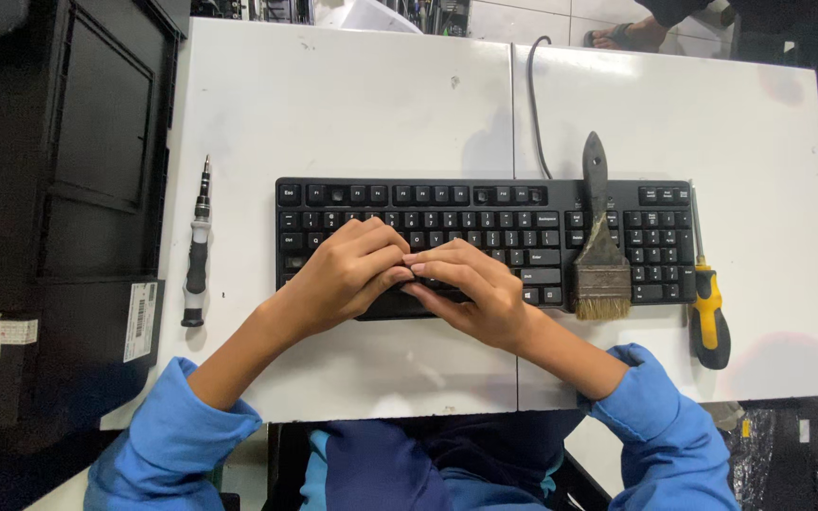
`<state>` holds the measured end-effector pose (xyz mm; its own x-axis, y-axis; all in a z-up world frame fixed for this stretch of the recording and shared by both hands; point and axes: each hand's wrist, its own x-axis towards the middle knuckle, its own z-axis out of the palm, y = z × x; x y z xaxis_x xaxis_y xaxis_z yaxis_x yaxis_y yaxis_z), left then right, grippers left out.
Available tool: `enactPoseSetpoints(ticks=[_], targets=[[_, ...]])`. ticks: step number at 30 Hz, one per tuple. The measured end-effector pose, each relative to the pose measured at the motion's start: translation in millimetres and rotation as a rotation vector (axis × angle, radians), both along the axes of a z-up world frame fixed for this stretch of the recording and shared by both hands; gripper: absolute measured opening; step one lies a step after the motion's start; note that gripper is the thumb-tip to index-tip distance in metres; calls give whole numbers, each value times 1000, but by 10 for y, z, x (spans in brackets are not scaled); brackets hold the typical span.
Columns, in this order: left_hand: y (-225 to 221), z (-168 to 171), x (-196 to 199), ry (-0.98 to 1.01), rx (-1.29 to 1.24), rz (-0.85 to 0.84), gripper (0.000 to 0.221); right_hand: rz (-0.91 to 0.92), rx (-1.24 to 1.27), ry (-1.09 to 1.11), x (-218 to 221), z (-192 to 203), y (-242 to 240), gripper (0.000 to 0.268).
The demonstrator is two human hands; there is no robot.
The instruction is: The person removes individual keycaps from a black keyboard using a screwdriver and their fingers, then brushes the keycaps and the keyboard surface with a brush. The person repeats this process for several keys.
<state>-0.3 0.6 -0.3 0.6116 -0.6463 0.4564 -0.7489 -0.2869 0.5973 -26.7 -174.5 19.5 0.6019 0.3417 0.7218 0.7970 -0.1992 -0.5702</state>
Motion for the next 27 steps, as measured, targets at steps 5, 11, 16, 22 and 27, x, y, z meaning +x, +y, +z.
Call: enactPoseSetpoints(ticks=[5, 11, 16, 22, 27], targets=[[10, 8, 4, 57, -59, -5, 29, 19, -15, -87, 33, -51, 7, 18], [12, -25, 12, 87, -75, 1, 29, 16, -31, -85, 36, -37, 13, 17], [76, -15, 75, 36, -70, 112, 28, -62, -89, 34, 0, -90, -8, 22], [358, -7, 277, -17, -193, 337, 33, -101, -252, 121, -1, -111, 46, 25], [401, -74, 341, 21, -256, 448, 35, -34, -281, 185, 12, -52, 55, 9]])
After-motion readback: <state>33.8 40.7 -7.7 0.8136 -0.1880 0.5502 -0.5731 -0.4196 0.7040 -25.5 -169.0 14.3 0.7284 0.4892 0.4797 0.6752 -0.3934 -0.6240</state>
